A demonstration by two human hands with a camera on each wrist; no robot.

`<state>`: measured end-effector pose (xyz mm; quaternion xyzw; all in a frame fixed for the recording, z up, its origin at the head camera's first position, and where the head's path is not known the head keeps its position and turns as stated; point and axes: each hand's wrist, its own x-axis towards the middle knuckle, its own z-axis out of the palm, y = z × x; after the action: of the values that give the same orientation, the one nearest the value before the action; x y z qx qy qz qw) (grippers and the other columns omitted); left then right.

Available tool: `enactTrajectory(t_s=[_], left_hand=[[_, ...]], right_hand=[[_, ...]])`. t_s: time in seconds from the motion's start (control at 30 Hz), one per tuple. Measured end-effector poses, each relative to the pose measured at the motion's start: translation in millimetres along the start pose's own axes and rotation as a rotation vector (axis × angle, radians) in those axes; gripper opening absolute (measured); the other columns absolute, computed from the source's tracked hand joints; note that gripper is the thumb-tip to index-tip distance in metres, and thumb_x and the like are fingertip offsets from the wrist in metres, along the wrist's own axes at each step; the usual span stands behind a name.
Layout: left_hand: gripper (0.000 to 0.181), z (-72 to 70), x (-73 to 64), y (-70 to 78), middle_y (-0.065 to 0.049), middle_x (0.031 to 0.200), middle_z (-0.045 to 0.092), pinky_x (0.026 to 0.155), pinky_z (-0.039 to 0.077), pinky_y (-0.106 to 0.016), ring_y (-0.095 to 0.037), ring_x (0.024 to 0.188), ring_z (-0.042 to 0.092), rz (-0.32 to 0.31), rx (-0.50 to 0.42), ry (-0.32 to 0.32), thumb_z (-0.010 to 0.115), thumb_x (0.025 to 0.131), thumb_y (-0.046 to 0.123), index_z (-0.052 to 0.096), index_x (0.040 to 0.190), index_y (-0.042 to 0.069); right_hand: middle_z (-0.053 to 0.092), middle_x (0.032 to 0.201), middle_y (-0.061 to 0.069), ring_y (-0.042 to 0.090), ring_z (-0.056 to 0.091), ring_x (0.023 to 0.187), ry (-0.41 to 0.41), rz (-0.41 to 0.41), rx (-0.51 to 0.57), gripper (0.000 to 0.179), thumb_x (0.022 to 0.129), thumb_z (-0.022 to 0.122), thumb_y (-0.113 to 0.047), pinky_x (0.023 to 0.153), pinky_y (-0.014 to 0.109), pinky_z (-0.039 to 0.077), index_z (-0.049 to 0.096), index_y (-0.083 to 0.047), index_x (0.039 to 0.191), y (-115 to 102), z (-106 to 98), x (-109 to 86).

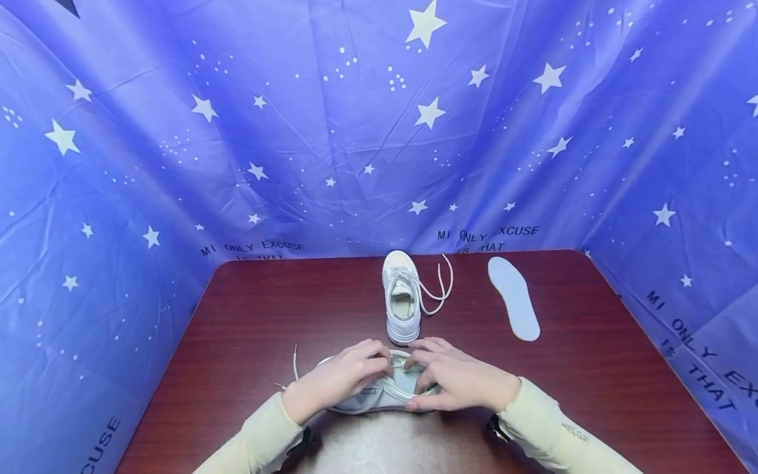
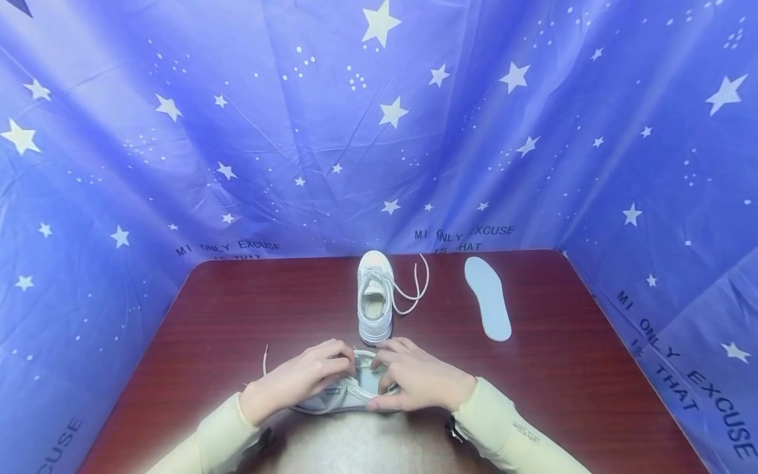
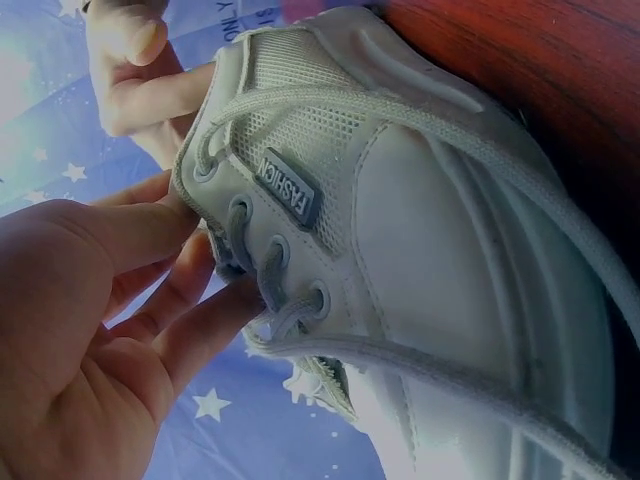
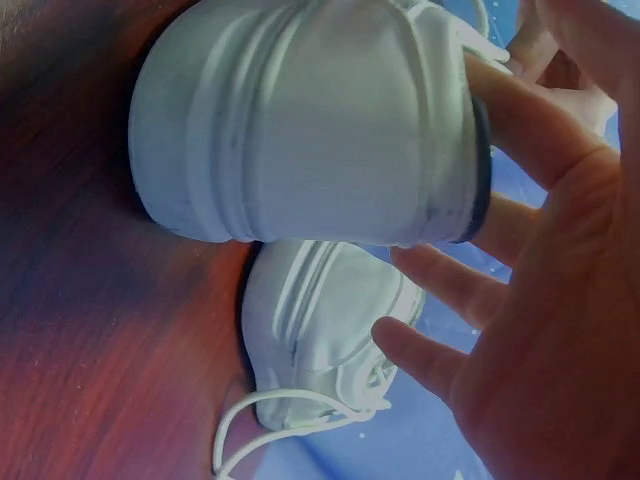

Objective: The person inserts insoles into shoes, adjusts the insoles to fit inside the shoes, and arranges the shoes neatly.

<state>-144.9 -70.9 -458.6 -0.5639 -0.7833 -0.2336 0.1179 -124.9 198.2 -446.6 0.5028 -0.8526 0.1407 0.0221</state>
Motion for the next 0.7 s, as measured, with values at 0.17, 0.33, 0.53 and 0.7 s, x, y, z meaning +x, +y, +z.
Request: enactTrajectory(t_s=[0.17,0.33,0.53,0.7], left_hand=[[0.010,-1.1,-0.4,0.1,0.000,0.110,0.064,0.093,0.052,-0.022,-0.014,0.106,0.063,0.000,0.000,0.001,0.068,0.097,0.005,0.070,0.100,0.013],[0.010,-1.9,-0.9,1.1,0.000,0.110,0.064,0.092,0.053,-0.022,-0.015,0.106,0.063,-0.005,-0.003,0.012,0.068,0.096,0.004,0.070,0.100,0.013],[0.010,-2.2,-1.3,2.5,0.001,0.111,0.064,0.093,0.052,-0.022,-0.014,0.106,0.063,-0.002,0.015,0.004,0.068,0.097,0.005,0.070,0.100,0.013],[0.009,-2.0,-1.4,2.9,0.001,0.111,0.064,0.092,0.052,-0.021,-0.013,0.106,0.063,0.012,0.046,0.006,0.068,0.097,0.005,0.071,0.101,0.013]], right_hand=[[0.070,0.121,0.000,0.044,0.052,0.135,-0.019,-0.010,-0.051,0.042,0.099,0.061,-0.058,0.108,0.064,0.040,0.081,-0.029,0.077,0.8,3.0,0.6],[0.069,0.122,-0.001,0.044,0.051,0.137,-0.008,-0.014,-0.140,0.041,0.096,0.063,-0.061,0.110,0.067,0.037,0.080,-0.030,0.076,-1.1,5.8,-0.2],[0.068,0.126,0.000,0.043,0.050,0.138,-0.037,0.013,-0.086,0.039,0.097,0.064,-0.059,0.109,0.069,0.037,0.078,-0.027,0.077,-2.7,6.1,-3.9],[0.069,0.123,-0.001,0.038,0.054,0.135,-0.005,-0.007,-0.053,0.035,0.100,0.063,-0.052,0.108,0.066,0.039,0.075,-0.025,0.081,0.1,8.8,-7.7]])
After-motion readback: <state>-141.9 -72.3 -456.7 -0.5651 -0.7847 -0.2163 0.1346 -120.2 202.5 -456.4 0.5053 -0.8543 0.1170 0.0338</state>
